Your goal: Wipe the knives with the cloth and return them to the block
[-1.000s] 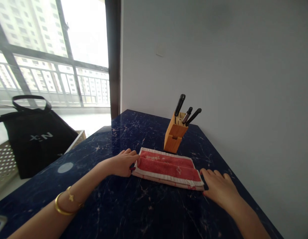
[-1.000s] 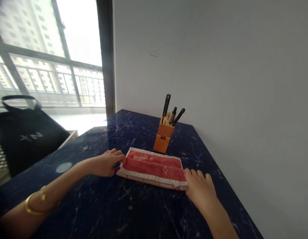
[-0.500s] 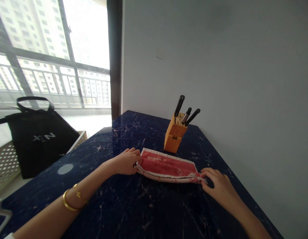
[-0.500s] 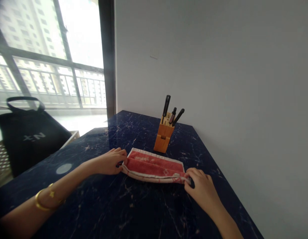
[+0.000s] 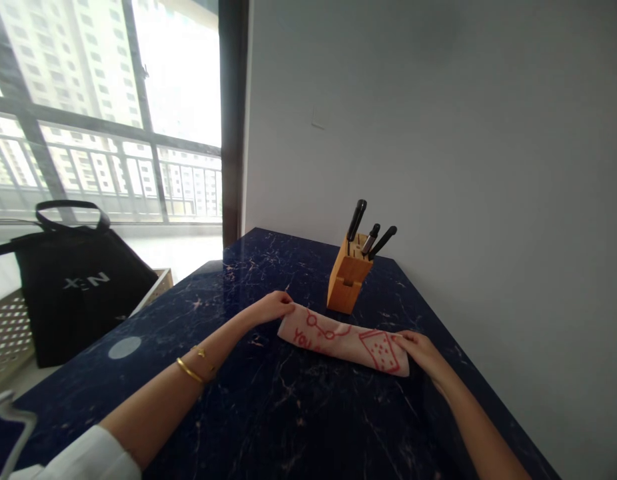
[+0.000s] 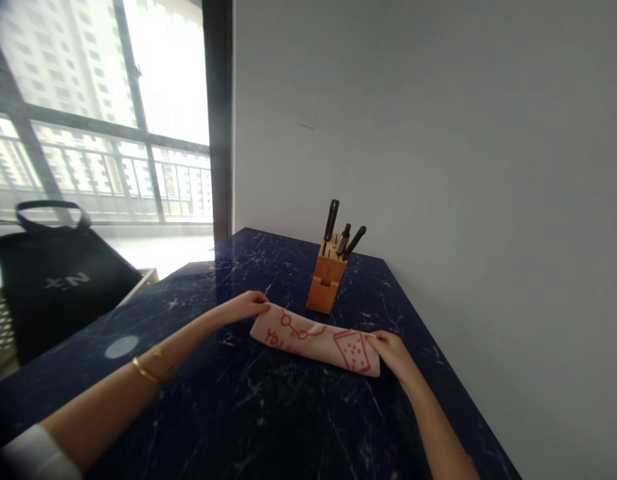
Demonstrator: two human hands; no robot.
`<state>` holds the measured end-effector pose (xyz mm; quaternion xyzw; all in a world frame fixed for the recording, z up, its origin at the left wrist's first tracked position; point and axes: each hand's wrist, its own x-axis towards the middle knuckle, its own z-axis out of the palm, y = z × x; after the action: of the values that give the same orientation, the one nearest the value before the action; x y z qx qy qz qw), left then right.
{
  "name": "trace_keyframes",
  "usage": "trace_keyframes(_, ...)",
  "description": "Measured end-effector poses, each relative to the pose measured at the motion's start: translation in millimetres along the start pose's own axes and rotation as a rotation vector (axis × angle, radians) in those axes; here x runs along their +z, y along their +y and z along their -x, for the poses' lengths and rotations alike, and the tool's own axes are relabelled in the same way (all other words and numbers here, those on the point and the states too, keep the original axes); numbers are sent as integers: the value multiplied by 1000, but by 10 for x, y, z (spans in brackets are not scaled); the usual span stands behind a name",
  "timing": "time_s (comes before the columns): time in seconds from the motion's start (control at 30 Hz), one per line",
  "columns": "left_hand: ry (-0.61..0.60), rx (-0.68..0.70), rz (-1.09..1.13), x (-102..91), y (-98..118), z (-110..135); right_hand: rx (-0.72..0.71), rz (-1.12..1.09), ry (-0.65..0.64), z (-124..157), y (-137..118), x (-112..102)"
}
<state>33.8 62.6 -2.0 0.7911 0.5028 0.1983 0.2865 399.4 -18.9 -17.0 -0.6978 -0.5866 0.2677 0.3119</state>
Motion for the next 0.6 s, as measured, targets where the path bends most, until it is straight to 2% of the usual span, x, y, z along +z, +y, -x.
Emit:
trace_keyframes(0.17,69,-64,-109,100,-1,-15,33,94,37,-110,135,46)
trace_keyframes(0.3,240,-38,-221,96,135,105,99,197,90,-108,248,-94)
trace_keyframes(0.37,286,16,-267,112,253,165,138,252,53,-59,244,-181)
trace_keyframes(0.43,267,101,-296,161,398,207,185,270,-54,14,183,-237)
trace_keyframes(0.5,218,190,-310,245,550,227,206,190,-164,91,89,-242)
trace_keyframes(0.6,136,291,-317,416,736,221,187,69,-210,168,-20,-184)
